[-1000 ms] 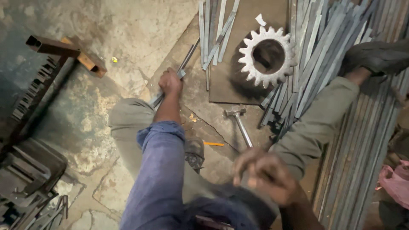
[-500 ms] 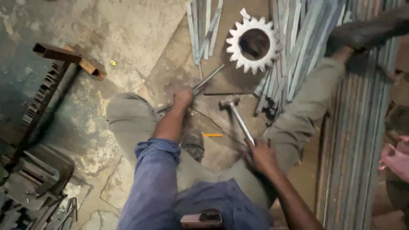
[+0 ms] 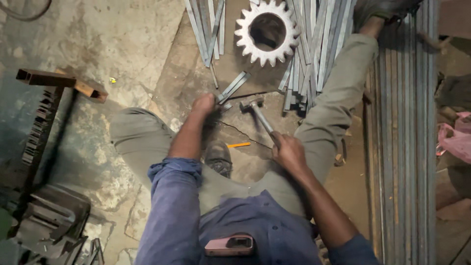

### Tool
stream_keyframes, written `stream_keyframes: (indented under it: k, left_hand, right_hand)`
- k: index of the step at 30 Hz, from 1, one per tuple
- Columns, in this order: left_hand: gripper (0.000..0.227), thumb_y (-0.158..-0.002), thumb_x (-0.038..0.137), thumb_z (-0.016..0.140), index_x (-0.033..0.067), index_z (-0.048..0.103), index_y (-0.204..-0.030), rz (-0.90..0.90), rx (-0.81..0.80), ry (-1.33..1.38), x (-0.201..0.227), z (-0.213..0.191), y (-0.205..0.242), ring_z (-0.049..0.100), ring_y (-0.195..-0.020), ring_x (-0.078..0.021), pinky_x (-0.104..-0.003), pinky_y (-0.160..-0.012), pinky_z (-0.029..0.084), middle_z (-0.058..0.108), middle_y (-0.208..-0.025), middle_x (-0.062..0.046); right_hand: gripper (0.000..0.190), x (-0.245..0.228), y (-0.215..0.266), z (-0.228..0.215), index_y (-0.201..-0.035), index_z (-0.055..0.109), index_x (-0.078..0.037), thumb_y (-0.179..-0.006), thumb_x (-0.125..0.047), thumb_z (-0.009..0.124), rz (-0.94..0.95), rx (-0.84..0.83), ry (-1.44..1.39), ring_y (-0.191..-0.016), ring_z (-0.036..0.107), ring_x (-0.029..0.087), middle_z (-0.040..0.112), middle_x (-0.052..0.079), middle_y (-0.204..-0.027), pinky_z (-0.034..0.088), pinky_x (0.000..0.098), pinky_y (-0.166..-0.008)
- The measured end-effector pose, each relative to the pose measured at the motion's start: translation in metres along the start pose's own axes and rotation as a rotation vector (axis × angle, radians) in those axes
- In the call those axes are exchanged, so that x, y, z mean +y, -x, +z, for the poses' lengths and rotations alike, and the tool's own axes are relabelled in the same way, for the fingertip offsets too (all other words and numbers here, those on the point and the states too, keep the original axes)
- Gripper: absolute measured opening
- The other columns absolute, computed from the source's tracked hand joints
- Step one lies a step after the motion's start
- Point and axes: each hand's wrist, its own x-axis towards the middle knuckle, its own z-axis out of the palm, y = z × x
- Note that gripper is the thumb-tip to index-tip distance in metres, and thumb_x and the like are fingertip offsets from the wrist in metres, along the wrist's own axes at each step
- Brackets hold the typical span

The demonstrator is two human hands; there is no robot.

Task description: The person sits on the floor and repeatedly hammers metal rods into the slots of a large metal gear. They pick up rods from a pile, position them, and strike them with a hammer. Towards the end, the person stands up and moves to a different area to pick up a metal bar.

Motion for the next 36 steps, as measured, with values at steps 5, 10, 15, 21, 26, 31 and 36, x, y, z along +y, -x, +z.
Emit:
stream_keyframes:
  k: [5,10,15,21,26,31,36]
  left_hand:
    - [0.044,-0.091,0.047,0.069,0.0125,0.07,-0.119,0.037,0.135,0.148,0.038,-0.029,0.008,0.067,-0.106,-0.0452,-0.054,-0.091,0.052,0.071,-0.111,-0.025]
    - [0.063,-0.094,0.053,0.062,0.0075,0.052,-0.135,0.057,0.253,0.263,0.101,-0.083,0.028,0.066,-0.1,-0.0469,-0.056,-0.083,0.05,0.069,-0.106,-0.026]
    - [0.045,-0.107,0.038,0.058,-0.0013,0.058,-0.129,0.473,0.614,0.69,0.161,-0.154,0.039,0.066,-0.099,-0.0406,-0.046,-0.083,0.051,0.068,-0.108,-0.024]
    - [0.029,-0.098,0.028,0.076,-0.0012,0.075,-0.098,0.391,0.804,0.967,0.173,-0.185,0.022,0.062,-0.077,-0.0171,-0.032,-0.067,0.048,0.068,-0.087,-0.013]
    - [0.022,-0.087,0.02,0.08,-0.0012,0.076,-0.086,-0.006,0.5,1.242,0.122,-0.107,-0.023,0.057,-0.052,-0.0097,-0.029,-0.047,0.044,0.069,-0.067,-0.004]
    - [0.019,-0.09,0.022,0.077,0.004,0.075,-0.094,0.093,0.65,0.814,0.102,-0.045,-0.02,0.07,-0.064,-0.0268,-0.04,-0.057,0.054,0.076,-0.078,-0.015]
    - [0.032,-0.09,0.026,0.071,0.0076,0.069,-0.117,0.163,0.716,0.193,0.115,-0.051,0.001,0.068,-0.075,-0.0484,-0.059,-0.063,0.052,0.073,-0.09,-0.024]
  right_hand:
    - [0.044,-0.007,-0.012,-0.014,-0.12,0.069,-0.014,-0.075,-0.015,0.07,0.012,-0.043,0.027,-0.081,0.068,0.04,0.07,0.018,-0.09,0.055,0.051,-0.075]
    - [0.042,-0.009,-0.023,-0.008,-0.117,0.069,-0.015,-0.075,-0.013,0.067,0.003,-0.1,0.082,-0.079,0.069,0.039,0.07,0.018,-0.083,0.055,0.0524,-0.074]
    - [0.043,-0.014,-0.029,-0.006,-0.117,0.069,-0.015,-0.075,-0.013,0.066,0.017,-0.122,0.107,-0.079,0.07,0.039,0.071,0.018,-0.085,0.055,0.0521,-0.074]
    - [0.048,-0.017,-0.035,-0.007,-0.121,0.068,-0.016,-0.073,-0.013,0.066,0.022,-0.171,0.12,-0.081,0.07,0.039,0.071,0.019,-0.086,0.055,0.0519,-0.074]
    - [0.051,-0.018,-0.034,-0.011,-0.122,0.067,-0.015,-0.071,-0.013,0.067,0.025,-0.203,0.127,-0.082,0.07,0.038,0.07,0.018,-0.087,0.054,0.0514,-0.074]
    - [0.048,-0.016,-0.03,-0.011,-0.123,0.069,-0.017,-0.076,-0.01,0.064,0.051,-0.188,0.096,-0.08,0.068,0.039,0.07,0.018,-0.086,0.054,0.0525,-0.072]
    - [0.046,-0.013,-0.026,-0.01,-0.119,0.07,-0.016,-0.075,-0.008,0.061,0.032,-0.122,0.056,-0.079,0.068,0.039,0.07,0.018,-0.085,0.054,0.0527,-0.073]
